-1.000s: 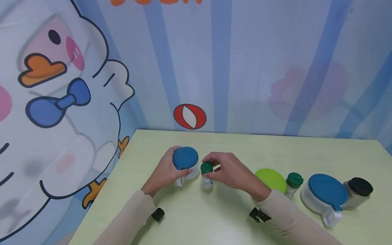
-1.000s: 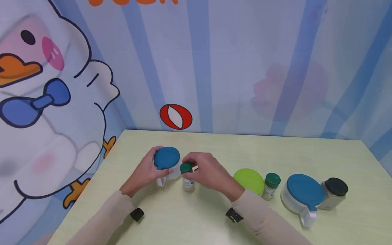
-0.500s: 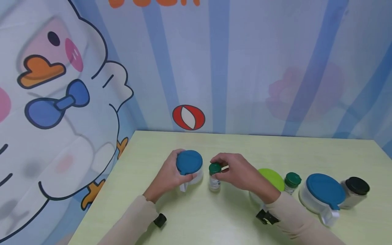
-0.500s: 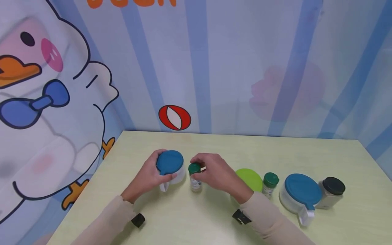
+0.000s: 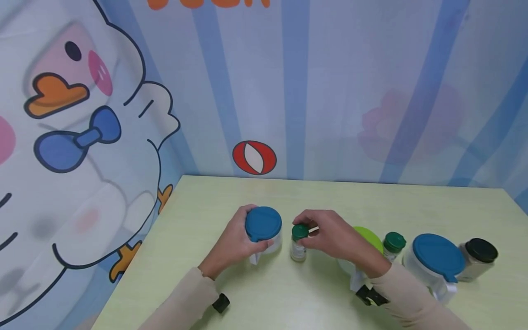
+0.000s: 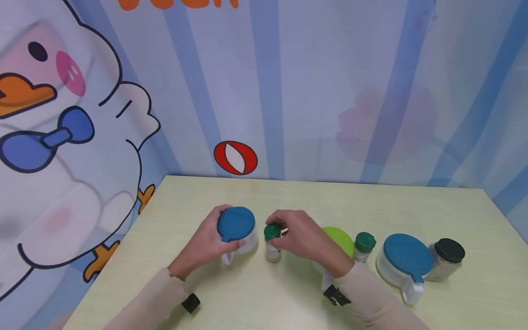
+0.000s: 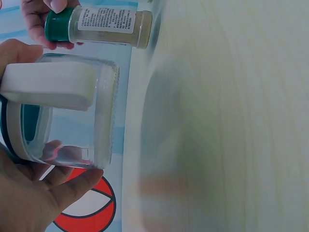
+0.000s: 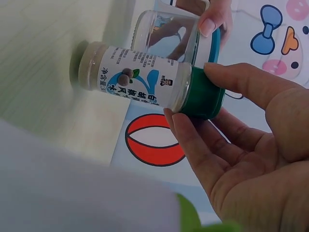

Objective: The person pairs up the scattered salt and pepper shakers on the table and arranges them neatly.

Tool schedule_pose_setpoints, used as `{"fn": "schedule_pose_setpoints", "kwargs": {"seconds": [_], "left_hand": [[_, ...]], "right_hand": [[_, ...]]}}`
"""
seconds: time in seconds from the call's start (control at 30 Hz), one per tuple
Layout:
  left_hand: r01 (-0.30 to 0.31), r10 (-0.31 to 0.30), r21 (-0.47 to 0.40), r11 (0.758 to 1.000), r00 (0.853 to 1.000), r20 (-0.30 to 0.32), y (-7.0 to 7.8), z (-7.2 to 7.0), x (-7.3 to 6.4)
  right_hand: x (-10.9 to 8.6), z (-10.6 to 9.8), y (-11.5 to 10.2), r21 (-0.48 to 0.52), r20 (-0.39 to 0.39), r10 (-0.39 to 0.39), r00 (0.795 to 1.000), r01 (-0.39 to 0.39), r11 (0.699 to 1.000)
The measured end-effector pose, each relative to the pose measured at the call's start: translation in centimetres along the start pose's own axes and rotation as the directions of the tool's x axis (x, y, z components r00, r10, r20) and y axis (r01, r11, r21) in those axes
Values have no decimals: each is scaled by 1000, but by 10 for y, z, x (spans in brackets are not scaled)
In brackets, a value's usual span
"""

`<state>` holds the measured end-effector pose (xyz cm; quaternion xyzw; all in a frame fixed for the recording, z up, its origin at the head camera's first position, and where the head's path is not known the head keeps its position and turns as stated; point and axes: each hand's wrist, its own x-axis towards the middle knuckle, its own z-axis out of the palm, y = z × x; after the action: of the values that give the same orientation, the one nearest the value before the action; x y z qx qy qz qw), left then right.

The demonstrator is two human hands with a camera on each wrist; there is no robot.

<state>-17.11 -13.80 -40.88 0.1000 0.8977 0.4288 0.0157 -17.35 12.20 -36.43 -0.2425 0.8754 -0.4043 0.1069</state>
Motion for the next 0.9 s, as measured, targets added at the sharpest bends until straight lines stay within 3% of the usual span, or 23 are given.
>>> {"fn": "schedule_pose_setpoints", "kwargs": {"seconds": [0.5, 0.73, 0.9], "left_hand": [[-14, 13, 7, 1000, 999, 39, 9, 20, -9], [-23, 24, -12, 1000, 997, 68, 12, 29, -14], [-46, 48, -28, 999, 996, 79, 14, 34, -17]], "right_hand": [[-14, -16, 15, 53, 63, 46, 997, -49, 997], [-17, -19, 16, 69, 83, 0, 997, -6, 998], [-20, -22, 15, 50, 85, 14, 996, -18, 999]]}}
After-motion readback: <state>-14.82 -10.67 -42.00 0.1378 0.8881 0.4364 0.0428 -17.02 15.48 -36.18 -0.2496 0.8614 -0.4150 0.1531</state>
